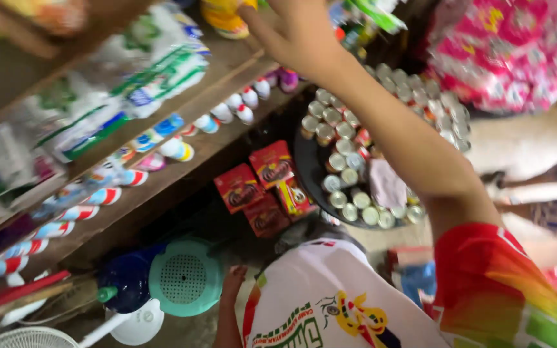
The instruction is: The recorder is cleaning canned goods with a cloth and placing them onto a store shelf.
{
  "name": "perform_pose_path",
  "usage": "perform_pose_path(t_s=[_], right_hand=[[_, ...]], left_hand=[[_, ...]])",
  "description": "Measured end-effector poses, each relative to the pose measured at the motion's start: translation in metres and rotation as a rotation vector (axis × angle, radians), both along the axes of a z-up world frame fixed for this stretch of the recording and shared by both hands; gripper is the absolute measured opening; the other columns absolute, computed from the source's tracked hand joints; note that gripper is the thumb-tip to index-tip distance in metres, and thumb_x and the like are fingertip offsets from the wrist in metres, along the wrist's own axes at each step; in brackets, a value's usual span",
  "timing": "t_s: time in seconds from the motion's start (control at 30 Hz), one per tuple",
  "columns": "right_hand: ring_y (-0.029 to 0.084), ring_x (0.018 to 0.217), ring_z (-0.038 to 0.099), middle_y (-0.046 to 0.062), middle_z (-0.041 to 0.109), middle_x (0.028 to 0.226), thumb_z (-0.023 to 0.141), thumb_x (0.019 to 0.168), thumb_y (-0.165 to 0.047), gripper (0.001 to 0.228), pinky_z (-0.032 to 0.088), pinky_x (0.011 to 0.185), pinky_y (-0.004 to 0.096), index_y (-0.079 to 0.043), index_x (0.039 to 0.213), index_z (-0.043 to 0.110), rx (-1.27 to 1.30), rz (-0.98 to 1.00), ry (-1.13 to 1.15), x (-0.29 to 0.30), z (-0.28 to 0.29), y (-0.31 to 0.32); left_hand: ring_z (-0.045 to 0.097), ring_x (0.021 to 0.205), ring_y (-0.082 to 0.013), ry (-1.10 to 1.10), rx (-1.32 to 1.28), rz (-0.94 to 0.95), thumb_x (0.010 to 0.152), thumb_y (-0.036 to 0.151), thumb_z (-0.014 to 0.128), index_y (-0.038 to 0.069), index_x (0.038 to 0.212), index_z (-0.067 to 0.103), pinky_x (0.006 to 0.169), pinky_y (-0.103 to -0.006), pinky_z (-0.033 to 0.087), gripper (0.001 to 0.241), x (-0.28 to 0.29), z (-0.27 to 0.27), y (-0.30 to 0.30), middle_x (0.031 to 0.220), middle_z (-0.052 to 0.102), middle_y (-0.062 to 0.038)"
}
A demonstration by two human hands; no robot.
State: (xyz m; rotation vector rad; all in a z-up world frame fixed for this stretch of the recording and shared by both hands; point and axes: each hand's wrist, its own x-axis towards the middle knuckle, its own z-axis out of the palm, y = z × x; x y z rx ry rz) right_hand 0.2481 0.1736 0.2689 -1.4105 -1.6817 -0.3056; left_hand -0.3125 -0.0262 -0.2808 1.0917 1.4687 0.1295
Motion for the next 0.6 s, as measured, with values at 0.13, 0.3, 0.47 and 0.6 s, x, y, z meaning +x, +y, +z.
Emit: perform_pose_path(t_s=[0.13, 0.3, 0.47, 0.6], right_hand=[[0.035, 0.11, 0.06, 0.016, 0.065, 0.113, 0.074, 0.097, -0.009, 0.023, 0.048, 0.094, 0.047, 0.0, 0.117, 0.068, -0.042, -0.078, 0.082, 0.022, -0.031, -0.146], [0.037, 0.109, 0.061, 0.016, 0.065, 0.112, 0.074, 0.096, -0.009, 0.016, 0.049, 0.095, 0.045, -0.001, 0.108, 0.067, -0.417, -0.495, 0.34, 0.053, -0.186, -0.281], [0.039, 0.119, 0.058, 0.018, 0.063, 0.124, 0.076, 0.087, -0.01, 0.031, 0.048, 0.104, 0.046, -0.002, 0.115, 0.066, -0.515, -0.562, 0.388, 0.019, -0.267, -0.37], [0.041, 0.135, 0.049, 0.019, 0.056, 0.141, 0.083, 0.076, -0.016, 0.052, 0.043, 0.112, 0.049, -0.009, 0.124, 0.065, -0.631, -0.609, 0.351, 0.003, -0.304, -0.396]], left_hand=[[0.069, 0.079, -0.0206, -0.018, 0.112, -0.237, 0.087, 0.046, 0.07, 0.006, 0.113, 0.071, 0.075, -0.0343, 0.056, 0.047, 0.017, -0.001, 0.022, 0.102, 0.072, -0.005], [0.071, 0.092, -0.0234, 0.083, 0.172, -0.426, 0.09, 0.04, 0.073, 0.005, 0.114, 0.069, 0.083, -0.0387, 0.057, 0.043, 0.073, -0.001, 0.056, 0.102, 0.076, -0.011], [0.074, 0.102, -0.0247, -0.027, 0.325, -0.506, 0.094, 0.038, 0.069, 0.004, 0.114, 0.068, 0.088, -0.0381, 0.056, 0.039, 0.172, 0.007, 0.074, 0.107, 0.076, -0.013], [0.074, 0.101, -0.0268, -0.06, 0.396, -0.507, 0.097, 0.034, 0.067, 0.004, 0.112, 0.069, 0.085, -0.0395, 0.057, 0.033, 0.286, 0.048, 0.081, 0.107, 0.076, -0.015]])
